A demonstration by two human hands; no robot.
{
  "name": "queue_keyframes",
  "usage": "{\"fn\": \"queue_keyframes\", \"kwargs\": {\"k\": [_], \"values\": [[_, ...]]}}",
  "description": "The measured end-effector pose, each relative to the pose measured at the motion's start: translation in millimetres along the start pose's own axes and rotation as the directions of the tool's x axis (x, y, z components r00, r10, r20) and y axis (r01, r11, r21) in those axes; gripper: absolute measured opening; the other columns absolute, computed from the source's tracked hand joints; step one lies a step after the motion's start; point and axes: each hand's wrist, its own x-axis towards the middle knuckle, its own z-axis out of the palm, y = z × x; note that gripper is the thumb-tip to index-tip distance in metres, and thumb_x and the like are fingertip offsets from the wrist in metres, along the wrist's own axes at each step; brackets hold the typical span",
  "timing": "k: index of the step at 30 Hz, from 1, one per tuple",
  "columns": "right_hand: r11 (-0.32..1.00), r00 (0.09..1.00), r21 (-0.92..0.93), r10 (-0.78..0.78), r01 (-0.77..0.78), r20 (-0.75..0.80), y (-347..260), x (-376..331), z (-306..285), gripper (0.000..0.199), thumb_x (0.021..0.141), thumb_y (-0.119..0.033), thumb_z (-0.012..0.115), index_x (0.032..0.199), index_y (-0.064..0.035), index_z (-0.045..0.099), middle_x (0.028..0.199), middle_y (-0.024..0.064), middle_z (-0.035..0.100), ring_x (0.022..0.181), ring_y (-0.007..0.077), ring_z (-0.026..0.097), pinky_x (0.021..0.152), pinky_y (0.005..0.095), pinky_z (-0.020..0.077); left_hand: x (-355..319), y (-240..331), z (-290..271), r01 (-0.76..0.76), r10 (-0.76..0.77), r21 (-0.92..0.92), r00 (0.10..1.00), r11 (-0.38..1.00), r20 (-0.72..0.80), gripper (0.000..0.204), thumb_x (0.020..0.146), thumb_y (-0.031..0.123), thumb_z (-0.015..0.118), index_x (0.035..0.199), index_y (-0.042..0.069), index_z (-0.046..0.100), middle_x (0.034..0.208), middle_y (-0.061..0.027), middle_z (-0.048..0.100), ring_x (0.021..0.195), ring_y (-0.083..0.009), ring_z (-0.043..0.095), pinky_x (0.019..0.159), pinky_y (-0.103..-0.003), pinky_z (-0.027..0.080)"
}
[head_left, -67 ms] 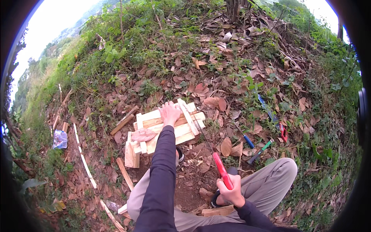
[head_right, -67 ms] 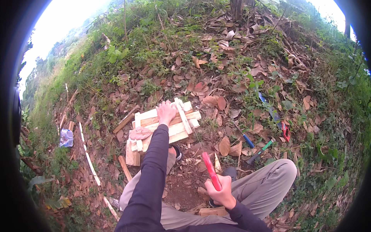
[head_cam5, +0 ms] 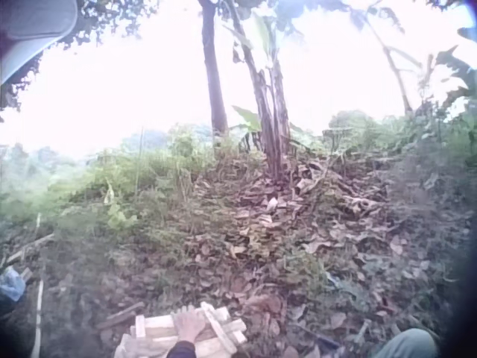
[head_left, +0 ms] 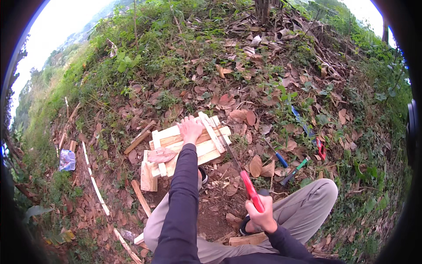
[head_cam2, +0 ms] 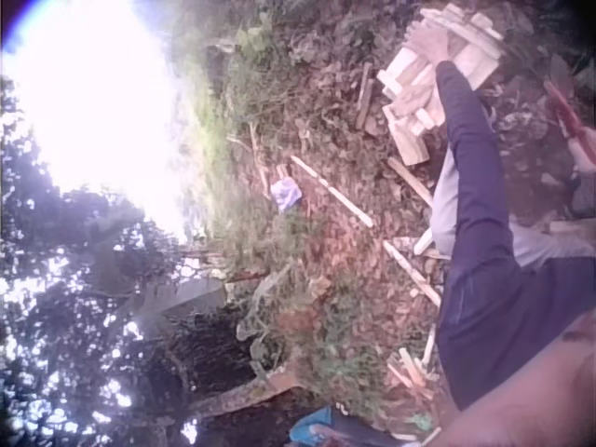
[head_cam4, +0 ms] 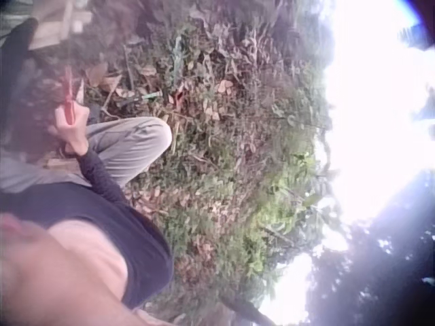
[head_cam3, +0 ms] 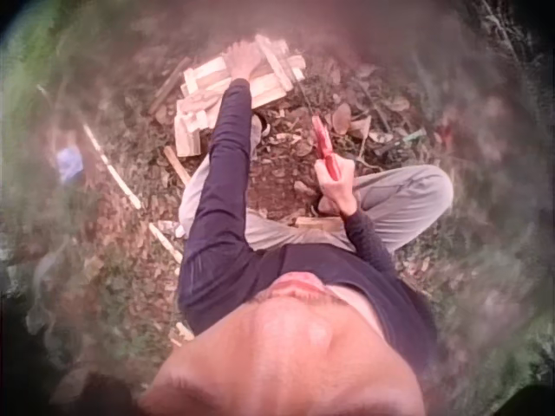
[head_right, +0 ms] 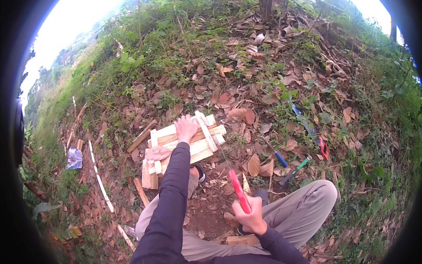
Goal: The person sits on the ground and uses a red hand saw to cut a small wooden crate into individual planks. They hold the crate with one hand and saw through the joints with the other, separating the pieces one by one.
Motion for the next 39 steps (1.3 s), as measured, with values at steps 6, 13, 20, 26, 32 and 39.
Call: {"fn": "queue_keyframes", "kwargs": {"k": [6,13,20,26,32,39], "values": [[0.999,0.999,-0.018,-0.040,0.040,-0.026,18,82,34,0.026,0.084,-0.009,0.064,0.063,-0.0038,0.049,0.056,-0.0061,0.045,0.051,0.0036,0.040,0.046,0.0288,0.0293,-22,24,-15,0.007,-0.007,-0.023,1.000,1.000,0.004,0.049,0.096,0.038,0.049,0.128,0.003,0.060,0.131,-0.0193,0.060,0.129,-0.0343,0.052,0.119,-0.057,0.025],[0.998,0.999,-0.058,-0.025,0.027,0.023,0,-11,-5,0.023,0.078,-0.010,0.065,0.059,-0.0021,0.053,0.047,0.0009,0.042,0.044,0.0061,0.043,0.043,0.0300,0.0347,-18,12,-14,-0.020,0.020,-0.032,1.000,0.999,0.021,0.045,0.097,0.036,0.049,0.126,0.004,0.061,0.130,-0.0170,0.061,0.127,-0.0332,0.052,0.117,-0.057,0.026],[0.999,0.998,0.052,-0.009,0.012,-0.058,21,78,34,0.029,0.082,-0.013,0.064,0.061,-0.0013,0.049,0.049,0.0017,0.042,0.048,0.0072,0.041,0.045,0.0332,0.0312,-17,16,-14,-0.043,0.043,-0.012,0.999,0.999,0.002,0.047,0.095,0.035,0.050,0.127,0.002,0.060,0.130,-0.0180,0.061,0.128,-0.0335,0.053,0.118,-0.061,0.023],[0.997,0.999,-0.062,-0.035,0.034,-0.001,18,2,-3,0.025,0.078,-0.008,0.065,0.058,-0.0025,0.051,0.048,0.0012,0.044,0.045,0.0064,0.042,0.045,0.0312,0.0357,-15,17,-10,-0.039,0.039,-0.004,0.998,0.999,0.050,0.049,0.095,0.036,0.049,0.130,0.004,0.061,0.132,-0.0169,0.061,0.128,-0.0339,0.053,0.119,-0.059,0.024],[0.991,0.995,0.115,0.081,-0.074,-0.051,17,75,29,0.027,0.082,-0.010,0.065,0.062,-0.0011,0.049,0.050,0.0002,0.042,0.048,0.0057,0.040,0.045,0.0303,0.0315,-6,18,-10,-0.038,0.038,-0.003,0.999,0.999,0.026,0.048,0.096,0.037,0.050,0.128,0.003,0.061,0.130,-0.0182,0.062,0.127,-0.0343,0.054,0.119,-0.060,0.023],[1.000,1.000,-0.030,0.004,-0.004,-0.002,15,20,5,0.025,0.080,-0.008,0.065,0.060,-0.0024,0.051,0.049,0.0006,0.046,0.047,0.0058,0.043,0.044,0.0305,0.0331,-12,14,-1,-0.065,0.066,-0.021,0.996,0.998,0.063,0.048,0.097,0.036,0.047,0.130,0.003,0.060,0.133,-0.0177,0.060,0.130,-0.0348,0.052,0.118,-0.058,0.026]]}}
